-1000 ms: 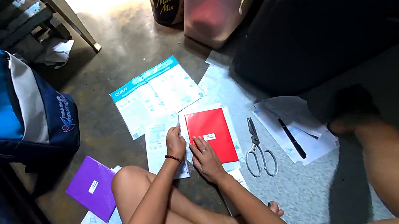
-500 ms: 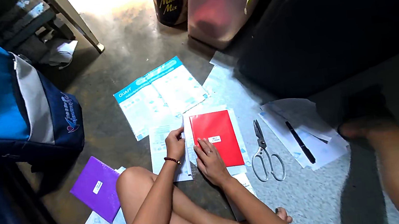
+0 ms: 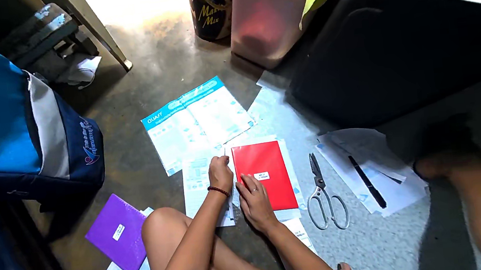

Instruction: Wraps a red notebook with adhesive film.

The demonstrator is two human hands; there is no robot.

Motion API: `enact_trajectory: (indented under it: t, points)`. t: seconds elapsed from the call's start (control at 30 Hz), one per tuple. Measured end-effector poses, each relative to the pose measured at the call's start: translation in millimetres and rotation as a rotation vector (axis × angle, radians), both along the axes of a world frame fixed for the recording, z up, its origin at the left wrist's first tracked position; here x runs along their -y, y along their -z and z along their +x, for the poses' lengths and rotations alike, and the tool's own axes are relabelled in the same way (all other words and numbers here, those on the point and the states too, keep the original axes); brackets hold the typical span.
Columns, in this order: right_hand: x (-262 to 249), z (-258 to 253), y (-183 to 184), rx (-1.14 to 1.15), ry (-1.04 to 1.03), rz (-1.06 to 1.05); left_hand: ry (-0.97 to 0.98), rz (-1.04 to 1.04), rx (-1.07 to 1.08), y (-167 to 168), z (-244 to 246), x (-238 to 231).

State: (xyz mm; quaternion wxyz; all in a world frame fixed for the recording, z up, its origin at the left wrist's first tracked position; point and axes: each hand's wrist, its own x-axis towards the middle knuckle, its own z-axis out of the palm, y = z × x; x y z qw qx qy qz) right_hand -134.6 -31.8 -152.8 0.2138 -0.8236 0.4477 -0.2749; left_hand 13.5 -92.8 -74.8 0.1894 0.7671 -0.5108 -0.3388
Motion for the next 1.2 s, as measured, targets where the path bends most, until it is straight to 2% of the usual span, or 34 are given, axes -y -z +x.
enact_trajectory:
  t: [0.27,0.4,0.57,0.7,0.87,1.2]
  points:
    - [-1,0,4,0.014,0.015,-0.028,-0.147,0.02,-0.195,2,10,3]
    - [0,3,0,0.009,0.019,-0.012,-0.099,0.006,-0.195,5,13,2]
    - [21,16,-23,0.039,0.074,0.021,-0.122,-0.072,-0.231,11,15,-2]
    - [55,25,-37,0.04,0.07,0.163,-0.132,-0.087,-0.248,13,18,-2]
    - [84,29,-48,-0.131,-0.034,0.325,-0.116,-0.09,-0.259,11,20,0]
    - [82,28,-41,-0.139,-0.015,0.264,-0.133,-0.084,-0.206,8,24,-3]
